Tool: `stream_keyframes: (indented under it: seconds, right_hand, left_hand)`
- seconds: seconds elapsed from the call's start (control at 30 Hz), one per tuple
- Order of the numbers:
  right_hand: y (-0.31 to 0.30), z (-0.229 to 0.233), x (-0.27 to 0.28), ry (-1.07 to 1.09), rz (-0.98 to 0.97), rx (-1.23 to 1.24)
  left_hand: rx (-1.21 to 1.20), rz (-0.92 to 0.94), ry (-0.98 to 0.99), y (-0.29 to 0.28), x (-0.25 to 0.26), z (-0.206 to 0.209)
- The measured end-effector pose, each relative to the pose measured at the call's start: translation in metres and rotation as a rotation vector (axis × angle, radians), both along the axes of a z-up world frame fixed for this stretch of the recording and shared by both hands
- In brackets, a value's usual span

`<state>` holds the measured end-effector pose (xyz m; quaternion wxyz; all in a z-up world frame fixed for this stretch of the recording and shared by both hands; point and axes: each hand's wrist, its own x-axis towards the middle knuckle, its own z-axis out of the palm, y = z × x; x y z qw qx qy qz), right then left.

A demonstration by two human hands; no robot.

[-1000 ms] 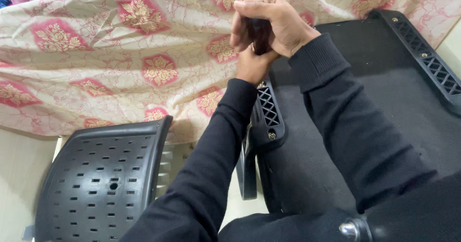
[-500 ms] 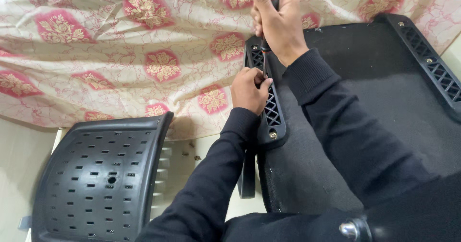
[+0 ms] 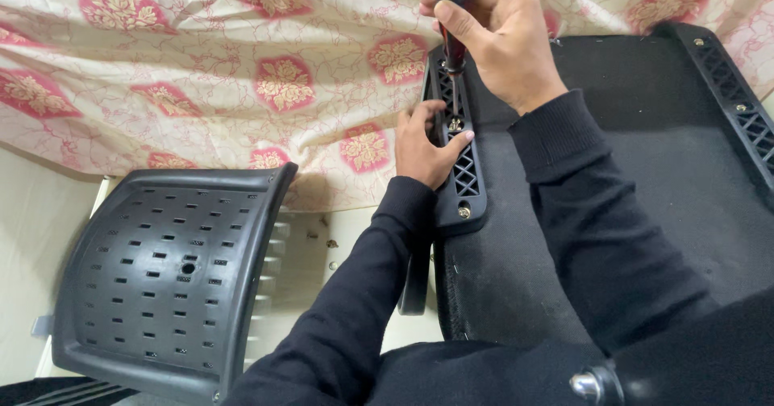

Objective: The person uses a screwdriver to tighten screws on a black plastic chair frame. They align the frame with the seat and secure it by turning the screwdriver repeatedly. The person then picks up a screw and continues tightening another screw on the frame.

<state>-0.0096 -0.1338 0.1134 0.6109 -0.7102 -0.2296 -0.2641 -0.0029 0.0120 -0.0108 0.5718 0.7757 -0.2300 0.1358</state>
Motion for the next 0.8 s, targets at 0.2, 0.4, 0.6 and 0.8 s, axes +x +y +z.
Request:
stream_keyframes:
  seconds: [0.2,0.4,0.6,0.8]
  right_hand:
    - [-0.019,0.004,-0.011,-0.034,-0.144,-0.153]
    - [-0.016,0.016,-0.024,-0.032,-0.101,-0.118]
    - [-0.014,0.028,-0.043,-0.008,-0.116,-0.139]
    - [-0.008,0.019,-0.044,-0.053,-0.196,-0.196]
  left_hand:
    - [0.093,0.029,0.091,-0.004,0.007,-0.002]
    - [0.097,0.041,-0.124,-0.011,0.016,-0.006]
    - [0.057,-0.015,-0.039,-0.012,0.014,-0.011]
    - [0.043,-0.009,-0.094,-0.010,0.012,-0.017]
